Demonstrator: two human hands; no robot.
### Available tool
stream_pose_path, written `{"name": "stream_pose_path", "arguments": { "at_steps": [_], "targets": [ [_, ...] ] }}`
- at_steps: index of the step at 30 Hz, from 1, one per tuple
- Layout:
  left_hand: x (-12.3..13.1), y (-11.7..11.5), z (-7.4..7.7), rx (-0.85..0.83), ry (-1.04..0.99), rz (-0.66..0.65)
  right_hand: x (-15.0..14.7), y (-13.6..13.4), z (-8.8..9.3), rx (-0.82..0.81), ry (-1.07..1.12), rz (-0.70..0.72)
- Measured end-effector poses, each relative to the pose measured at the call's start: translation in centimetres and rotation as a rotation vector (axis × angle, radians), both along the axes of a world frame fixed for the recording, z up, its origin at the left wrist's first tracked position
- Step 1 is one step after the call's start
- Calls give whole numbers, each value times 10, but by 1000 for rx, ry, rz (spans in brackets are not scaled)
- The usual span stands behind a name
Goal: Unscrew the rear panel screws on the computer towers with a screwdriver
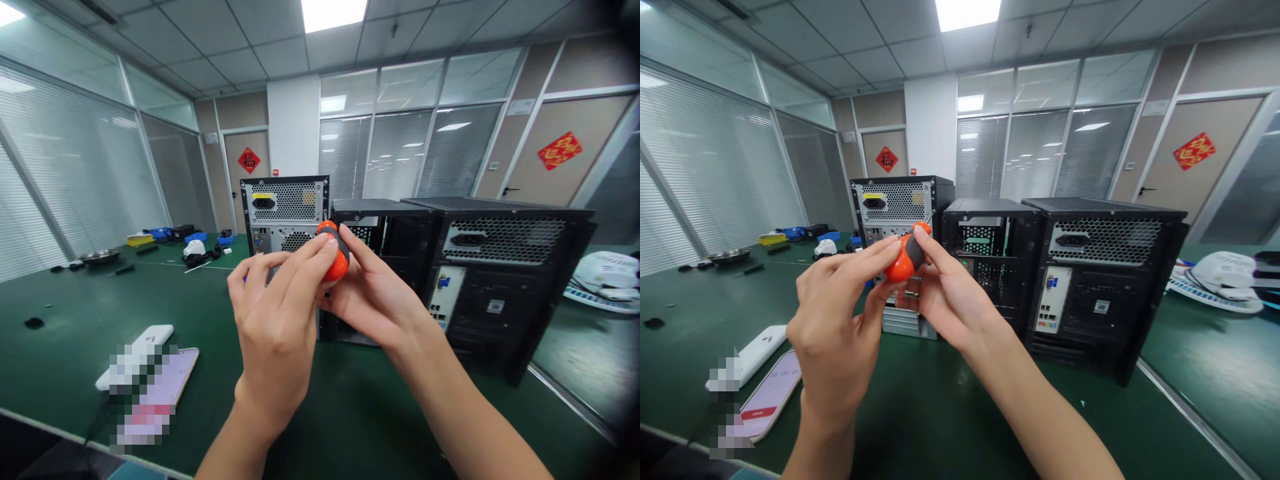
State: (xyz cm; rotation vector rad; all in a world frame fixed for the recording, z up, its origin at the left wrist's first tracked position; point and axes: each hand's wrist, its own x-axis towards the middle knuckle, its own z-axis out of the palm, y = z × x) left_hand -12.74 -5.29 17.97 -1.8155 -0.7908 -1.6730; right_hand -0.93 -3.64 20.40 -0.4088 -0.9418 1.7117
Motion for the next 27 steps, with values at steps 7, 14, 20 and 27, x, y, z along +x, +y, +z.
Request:
{"name": "stream_pose_path", "arguments": {
  "at_steps": [7, 14, 20, 27],
  "targets": [
    [-1, 0, 0, -7, 3, 13, 0, 2, -1, 12, 55, -3],
    [0, -1, 0, -29, 15, -1, 2, 4, -3, 37, 48, 42],
    [-1, -2, 0, -43, 37, -15, 4, 4, -4, 42, 42, 66],
    [-1, -2, 1, -43, 58, -17, 4, 3, -4, 52, 65, 93]
  ]
}}
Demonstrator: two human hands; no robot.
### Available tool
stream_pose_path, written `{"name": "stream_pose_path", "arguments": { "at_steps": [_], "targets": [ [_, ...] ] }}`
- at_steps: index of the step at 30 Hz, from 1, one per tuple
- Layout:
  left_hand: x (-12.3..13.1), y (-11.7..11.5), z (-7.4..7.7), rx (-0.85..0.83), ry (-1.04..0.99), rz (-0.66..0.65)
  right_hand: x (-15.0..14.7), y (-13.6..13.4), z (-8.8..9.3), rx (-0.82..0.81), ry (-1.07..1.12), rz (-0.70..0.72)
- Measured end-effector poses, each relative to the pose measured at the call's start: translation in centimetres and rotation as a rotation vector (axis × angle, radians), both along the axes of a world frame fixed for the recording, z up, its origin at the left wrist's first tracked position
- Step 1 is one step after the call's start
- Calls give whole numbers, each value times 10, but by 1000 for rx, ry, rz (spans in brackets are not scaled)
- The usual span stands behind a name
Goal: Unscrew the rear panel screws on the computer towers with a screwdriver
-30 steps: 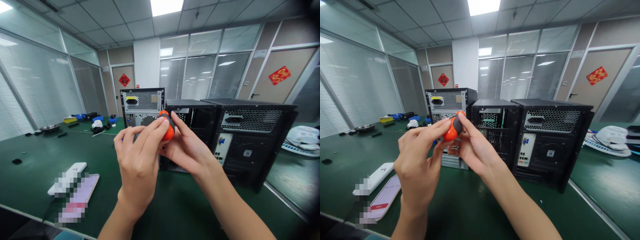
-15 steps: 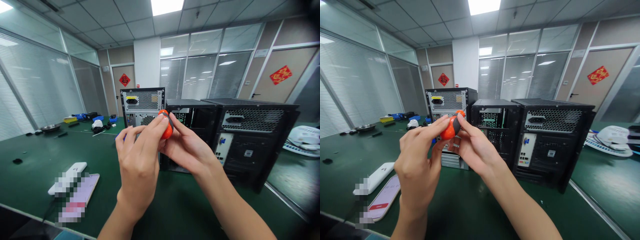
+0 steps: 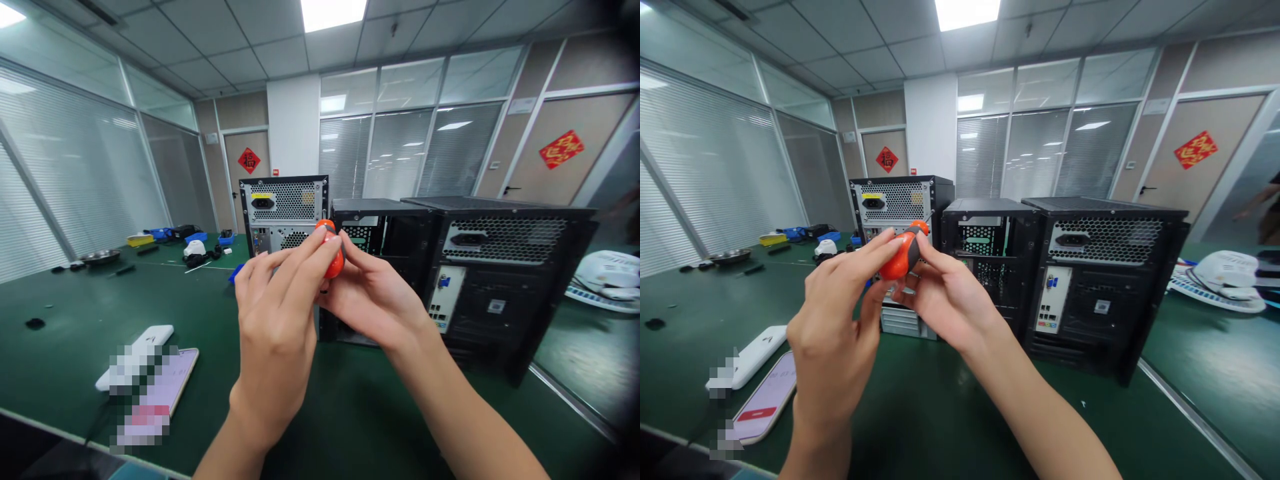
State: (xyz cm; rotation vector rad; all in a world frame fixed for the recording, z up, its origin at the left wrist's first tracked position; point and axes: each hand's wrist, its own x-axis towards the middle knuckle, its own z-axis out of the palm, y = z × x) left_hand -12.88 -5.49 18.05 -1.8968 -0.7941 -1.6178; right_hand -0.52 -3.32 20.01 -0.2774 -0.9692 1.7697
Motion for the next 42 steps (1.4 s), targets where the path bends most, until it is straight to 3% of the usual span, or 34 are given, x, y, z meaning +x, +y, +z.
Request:
{"name": "stream_pose_path", "arguments": {
  "at_steps": [13, 24, 42],
  "targets": [
    [-3, 5, 3, -81, -89, 4, -5, 2, 2, -49, 71, -33],
    [14, 16, -2, -17, -330, 53, -8, 2, -1, 30, 17, -81],
    [22, 24, -8, 73, -380, 85, -18, 5, -7, 139, 26, -68]
  ]
}}
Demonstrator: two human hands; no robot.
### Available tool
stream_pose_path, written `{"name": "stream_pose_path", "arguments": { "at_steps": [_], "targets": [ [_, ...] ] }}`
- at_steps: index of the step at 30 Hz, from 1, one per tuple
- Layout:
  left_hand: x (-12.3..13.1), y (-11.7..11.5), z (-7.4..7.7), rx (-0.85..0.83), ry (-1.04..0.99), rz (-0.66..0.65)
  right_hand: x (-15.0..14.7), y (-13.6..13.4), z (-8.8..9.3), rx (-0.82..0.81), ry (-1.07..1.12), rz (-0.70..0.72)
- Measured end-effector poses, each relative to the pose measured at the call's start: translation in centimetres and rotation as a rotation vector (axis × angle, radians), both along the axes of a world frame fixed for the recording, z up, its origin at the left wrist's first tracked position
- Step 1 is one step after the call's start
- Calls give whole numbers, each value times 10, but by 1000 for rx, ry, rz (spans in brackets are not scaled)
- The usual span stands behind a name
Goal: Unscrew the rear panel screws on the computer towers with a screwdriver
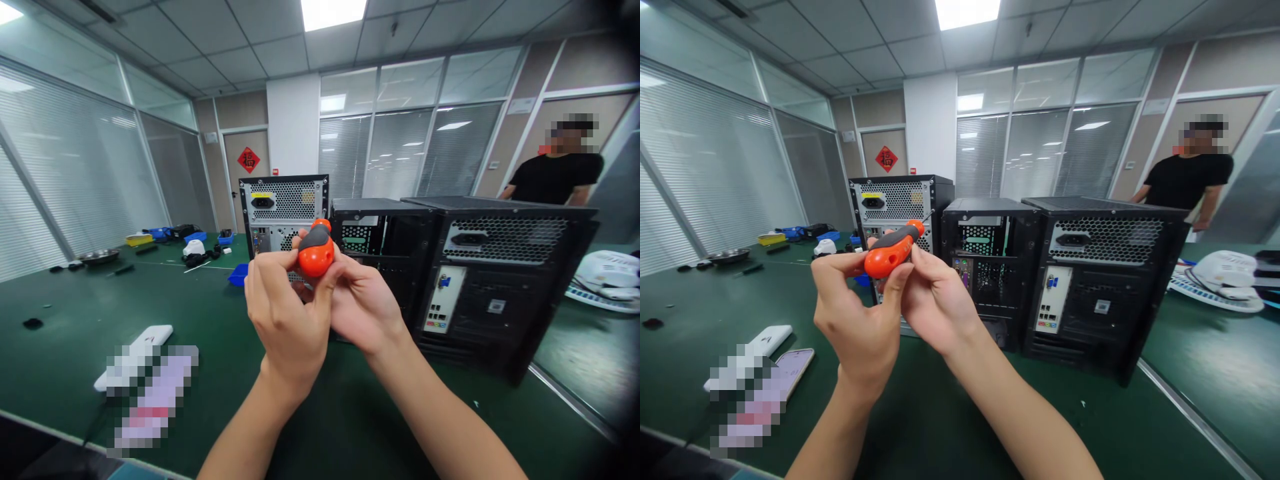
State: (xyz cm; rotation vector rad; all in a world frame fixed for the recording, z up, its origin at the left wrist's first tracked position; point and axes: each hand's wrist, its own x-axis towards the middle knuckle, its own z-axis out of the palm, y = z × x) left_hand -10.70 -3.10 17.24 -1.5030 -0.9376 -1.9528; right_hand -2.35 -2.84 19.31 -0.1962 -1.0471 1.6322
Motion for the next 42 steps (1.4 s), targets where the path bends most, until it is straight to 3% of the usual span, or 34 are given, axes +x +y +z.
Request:
{"name": "stream_pose_path", "arguments": {
  "at_steps": [11, 42],
  "targets": [
    [-1, -5, -1, -51, 63, 73, 3, 1, -2, 0, 39, 67],
    [-13, -12, 5, -84, 166, 17, 15, -2, 0, -141, 112, 150]
  ]
}}
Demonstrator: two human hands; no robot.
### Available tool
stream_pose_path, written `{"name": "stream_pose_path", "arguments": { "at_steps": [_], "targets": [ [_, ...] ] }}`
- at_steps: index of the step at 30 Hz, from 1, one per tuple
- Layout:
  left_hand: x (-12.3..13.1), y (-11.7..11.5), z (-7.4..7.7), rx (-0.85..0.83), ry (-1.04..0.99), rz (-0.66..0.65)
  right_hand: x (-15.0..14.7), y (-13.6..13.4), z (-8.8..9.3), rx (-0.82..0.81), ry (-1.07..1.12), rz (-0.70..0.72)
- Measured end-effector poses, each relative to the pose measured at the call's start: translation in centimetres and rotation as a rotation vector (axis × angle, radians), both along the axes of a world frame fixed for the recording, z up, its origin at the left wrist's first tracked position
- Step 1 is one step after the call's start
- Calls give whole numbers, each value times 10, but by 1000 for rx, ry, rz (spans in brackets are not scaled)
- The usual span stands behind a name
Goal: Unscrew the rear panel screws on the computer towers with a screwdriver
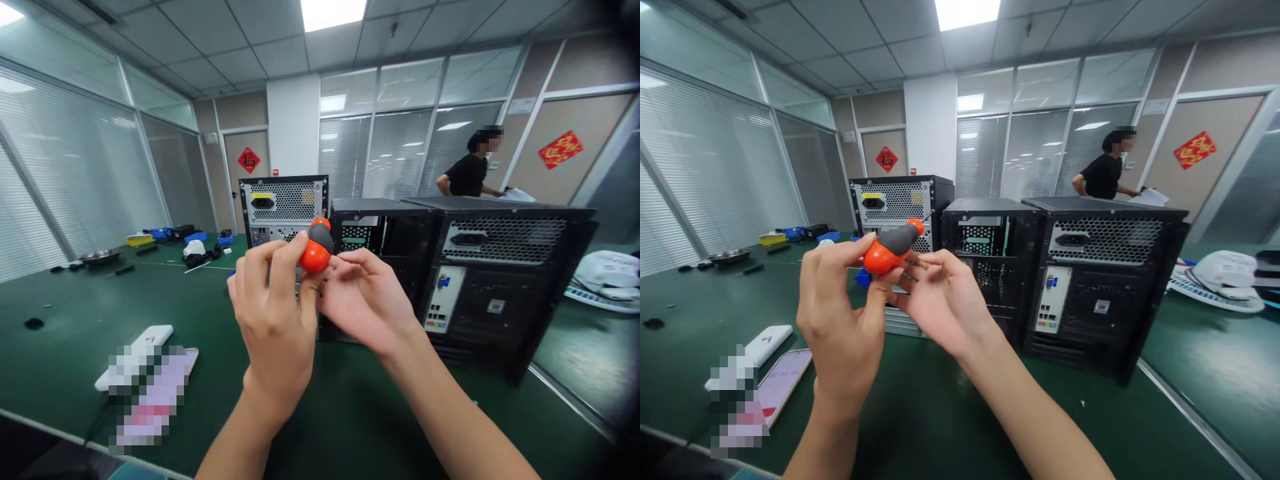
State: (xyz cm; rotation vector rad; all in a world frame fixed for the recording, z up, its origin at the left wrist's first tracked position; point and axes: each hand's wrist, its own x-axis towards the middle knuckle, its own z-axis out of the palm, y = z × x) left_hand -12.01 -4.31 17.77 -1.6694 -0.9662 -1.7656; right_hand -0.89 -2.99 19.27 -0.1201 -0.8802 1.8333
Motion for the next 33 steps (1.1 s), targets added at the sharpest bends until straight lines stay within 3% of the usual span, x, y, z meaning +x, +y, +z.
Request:
{"name": "stream_pose_path", "arguments": {
  "at_steps": [17, 33],
  "targets": [
    [-12, -5, 3, -6, 103, -4, -4, -1, 9, -78, -161, -78],
    [-17, -5, 6, 22, 205, -32, -4, 0, 7, -57, -192, -99]
  ]
}}
